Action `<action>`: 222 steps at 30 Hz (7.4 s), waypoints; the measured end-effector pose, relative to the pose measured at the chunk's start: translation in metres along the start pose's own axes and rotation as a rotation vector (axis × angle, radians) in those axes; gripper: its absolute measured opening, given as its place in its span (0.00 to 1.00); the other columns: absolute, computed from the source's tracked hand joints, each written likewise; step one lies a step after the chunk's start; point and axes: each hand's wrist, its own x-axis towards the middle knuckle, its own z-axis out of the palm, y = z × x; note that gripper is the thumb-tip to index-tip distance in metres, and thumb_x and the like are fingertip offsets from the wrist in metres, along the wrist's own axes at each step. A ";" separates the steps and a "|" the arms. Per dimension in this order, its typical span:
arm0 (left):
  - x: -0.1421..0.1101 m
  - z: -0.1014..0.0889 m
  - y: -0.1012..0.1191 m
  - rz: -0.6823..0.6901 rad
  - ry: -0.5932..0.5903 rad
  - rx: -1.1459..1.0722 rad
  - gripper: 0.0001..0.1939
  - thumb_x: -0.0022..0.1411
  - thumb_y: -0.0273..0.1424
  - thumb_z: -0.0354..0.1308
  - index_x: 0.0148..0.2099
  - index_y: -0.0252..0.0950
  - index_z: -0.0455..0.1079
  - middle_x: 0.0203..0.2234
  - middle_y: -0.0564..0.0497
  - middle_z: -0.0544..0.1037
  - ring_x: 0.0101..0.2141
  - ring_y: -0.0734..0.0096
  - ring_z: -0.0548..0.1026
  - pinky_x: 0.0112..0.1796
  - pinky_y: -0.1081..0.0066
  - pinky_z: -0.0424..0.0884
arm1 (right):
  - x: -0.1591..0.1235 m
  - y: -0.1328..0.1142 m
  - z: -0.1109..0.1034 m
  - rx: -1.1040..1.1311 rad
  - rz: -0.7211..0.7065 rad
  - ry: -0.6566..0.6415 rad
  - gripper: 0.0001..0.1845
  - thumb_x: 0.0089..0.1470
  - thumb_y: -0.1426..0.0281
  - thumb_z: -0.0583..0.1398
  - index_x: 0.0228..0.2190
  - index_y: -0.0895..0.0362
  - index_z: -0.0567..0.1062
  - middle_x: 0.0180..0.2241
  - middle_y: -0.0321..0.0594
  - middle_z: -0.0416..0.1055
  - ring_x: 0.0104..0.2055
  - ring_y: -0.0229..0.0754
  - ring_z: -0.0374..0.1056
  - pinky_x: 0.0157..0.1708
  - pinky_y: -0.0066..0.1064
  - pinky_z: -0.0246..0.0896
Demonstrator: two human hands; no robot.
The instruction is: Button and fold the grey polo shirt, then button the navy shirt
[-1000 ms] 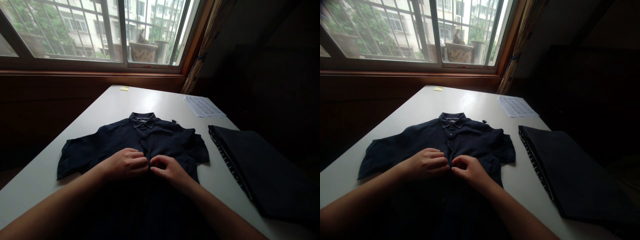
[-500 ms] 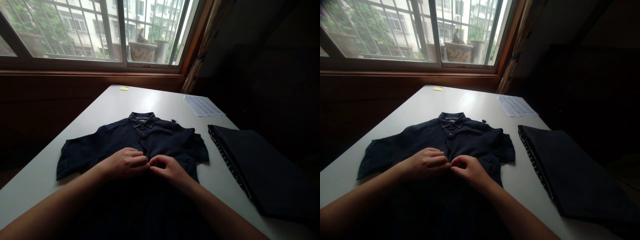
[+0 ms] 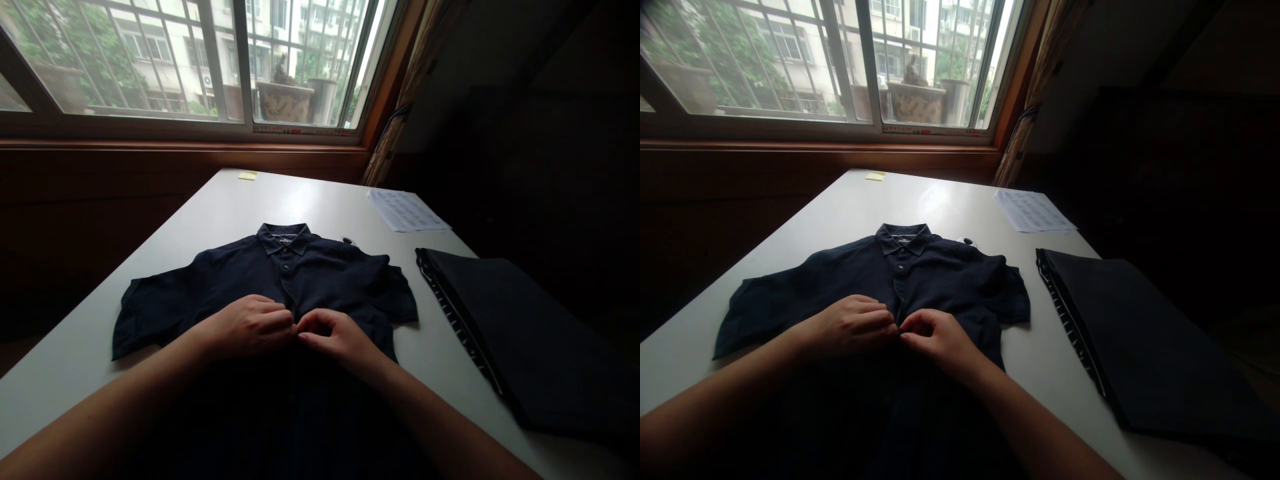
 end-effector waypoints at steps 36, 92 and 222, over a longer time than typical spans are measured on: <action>0.002 0.002 0.001 0.003 0.039 -0.031 0.08 0.72 0.28 0.50 0.38 0.35 0.67 0.27 0.53 0.74 0.24 0.75 0.70 0.27 0.72 0.66 | -0.002 -0.002 0.006 -0.140 -0.124 0.092 0.07 0.52 0.69 0.68 0.34 0.57 0.81 0.32 0.37 0.75 0.35 0.41 0.71 0.37 0.29 0.64; -0.006 0.010 -0.006 -0.140 0.000 -0.269 0.09 0.72 0.29 0.50 0.41 0.35 0.71 0.34 0.48 0.76 0.30 0.74 0.75 0.33 0.74 0.71 | -0.001 0.003 0.014 -0.289 -0.188 0.200 0.02 0.51 0.71 0.67 0.30 0.55 0.78 0.27 0.35 0.72 0.31 0.40 0.69 0.34 0.30 0.62; -0.001 0.009 -0.002 -0.068 0.172 -0.197 0.06 0.70 0.26 0.51 0.42 0.35 0.69 0.37 0.47 0.80 0.32 0.71 0.76 0.36 0.68 0.74 | -0.003 -0.002 0.002 -0.188 -0.393 0.194 0.04 0.59 0.68 0.65 0.32 0.55 0.81 0.31 0.38 0.77 0.34 0.41 0.73 0.37 0.32 0.67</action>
